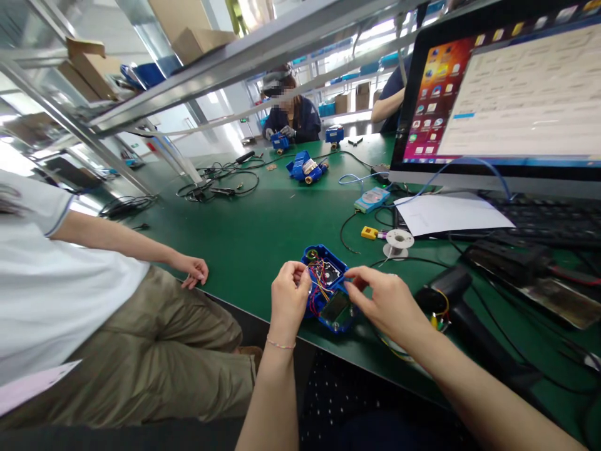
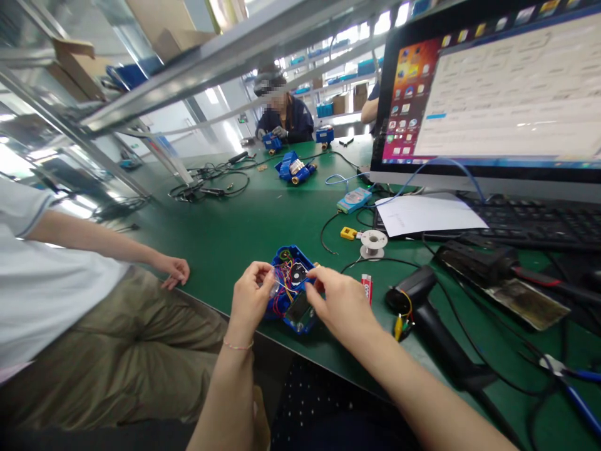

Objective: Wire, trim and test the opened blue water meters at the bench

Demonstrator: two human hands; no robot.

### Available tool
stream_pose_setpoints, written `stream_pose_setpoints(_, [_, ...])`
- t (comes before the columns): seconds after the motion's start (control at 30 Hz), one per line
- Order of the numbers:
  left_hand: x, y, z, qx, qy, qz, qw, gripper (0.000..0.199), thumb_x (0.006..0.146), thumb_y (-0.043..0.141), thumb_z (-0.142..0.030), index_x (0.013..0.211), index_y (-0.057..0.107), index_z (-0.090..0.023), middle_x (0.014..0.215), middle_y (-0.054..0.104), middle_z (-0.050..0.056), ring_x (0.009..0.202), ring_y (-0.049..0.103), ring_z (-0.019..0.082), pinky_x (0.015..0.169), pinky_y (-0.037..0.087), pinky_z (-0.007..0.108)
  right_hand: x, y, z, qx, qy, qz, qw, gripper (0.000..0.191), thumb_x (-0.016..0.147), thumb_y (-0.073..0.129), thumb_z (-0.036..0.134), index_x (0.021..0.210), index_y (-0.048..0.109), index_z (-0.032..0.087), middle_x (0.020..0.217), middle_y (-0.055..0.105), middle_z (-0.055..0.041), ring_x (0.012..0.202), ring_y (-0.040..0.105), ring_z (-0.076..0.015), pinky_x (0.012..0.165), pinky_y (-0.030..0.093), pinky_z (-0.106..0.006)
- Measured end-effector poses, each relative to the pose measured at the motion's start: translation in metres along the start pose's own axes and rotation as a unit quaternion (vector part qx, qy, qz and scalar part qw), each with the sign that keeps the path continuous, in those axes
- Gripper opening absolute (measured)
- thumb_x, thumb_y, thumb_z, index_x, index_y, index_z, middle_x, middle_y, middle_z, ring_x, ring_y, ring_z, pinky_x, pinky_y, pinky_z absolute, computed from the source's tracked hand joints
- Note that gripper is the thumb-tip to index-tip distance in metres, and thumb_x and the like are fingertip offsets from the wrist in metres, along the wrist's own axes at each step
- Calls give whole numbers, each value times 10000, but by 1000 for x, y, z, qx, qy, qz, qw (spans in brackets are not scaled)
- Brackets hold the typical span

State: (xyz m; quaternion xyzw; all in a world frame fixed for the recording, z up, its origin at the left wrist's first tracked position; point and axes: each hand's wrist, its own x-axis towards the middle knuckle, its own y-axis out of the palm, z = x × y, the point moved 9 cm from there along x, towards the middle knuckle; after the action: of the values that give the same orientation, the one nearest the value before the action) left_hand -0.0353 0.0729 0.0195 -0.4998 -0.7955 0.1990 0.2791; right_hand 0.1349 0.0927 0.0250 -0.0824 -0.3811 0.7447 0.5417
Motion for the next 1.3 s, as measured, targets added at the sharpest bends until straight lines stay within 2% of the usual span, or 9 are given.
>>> stream_pose_setpoints(0.13, [-3,-1,5,-38,3,2,999,89,797,514,-241,790,577,-179,708,569,-11,636,516,111,616,410,219,40,10,-1,43,-84,21,995,112,752,615,205,839,686,208,812,627,-49,823,567,-185,751,453,-338])
stream_pose_setpoints(0.3, [-7,-2,-2,-98,4,5,995,126,805,542,-295,819,598,-182,743,609,-4,671,550,117,633,432,212,61,34,17,99,-164,102,976,89,780,605,199,809,689,199,780,613,-32,808,544,-156,752,432,-304])
stream_pose_setpoints(0.47, [-4,-6,-16,-37,36,-22,998,97,813,529,-251,798,606,-192,759,618,3,683,556,124,663,430,228,63,42,13,165,-137,142,966,83,810,551,171,807,633,181,739,606,9,667,539,-102,640,423,-243])
stream_pose_setpoints(0.63, [-8,-1,-1,0,2,-33,999,91,791,517,-194,733,588,-190,720,610,5,683,562,143,666,430,255,57,38,9,38,-188,84,978,75,800,575,156,742,620,170,802,576,-43,805,507,-156,742,422,-310])
stream_pose_setpoints(0.73, [-11,-1,7,-17,-22,-43,999,91,787,519,-212,732,588,-191,698,599,-3,645,547,134,635,423,245,54,38,9,7,-200,66,977,77,804,576,167,746,626,173,815,562,-53,811,488,-169,739,425,-326])
stream_pose_setpoints(0.87, [-13,-1,9,-65,-40,-42,996,91,785,536,-244,738,591,-188,665,582,-15,604,525,117,582,411,219,50,36,15,63,-207,82,973,100,824,538,143,772,614,181,826,580,-44,822,504,-158,751,433,-313])
stream_pose_setpoints(1.0, [-15,-1,0,-86,-17,-38,995,97,798,541,-260,755,592,-190,715,597,-7,666,545,121,638,427,221,50,33,21,128,-192,111,967,111,827,514,124,783,592,188,804,589,-19,797,532,-132,732,438,-278])
stream_pose_setpoints(1.17, [-19,-1,-6,-51,1,-46,998,83,807,544,-252,763,591,-199,737,599,-6,686,551,124,670,430,235,51,34,21,148,-176,137,963,106,819,518,119,809,605,179,783,606,-11,749,542,-117,703,433,-258])
stream_pose_setpoints(1.3, [-22,0,-4,-17,9,-38,999,72,805,547,-225,763,597,-198,733,606,-5,690,558,133,668,430,248,46,37,22,148,-191,155,958,130,843,503,152,833,627,190,815,628,-19,801,555,-128,744,440,-268])
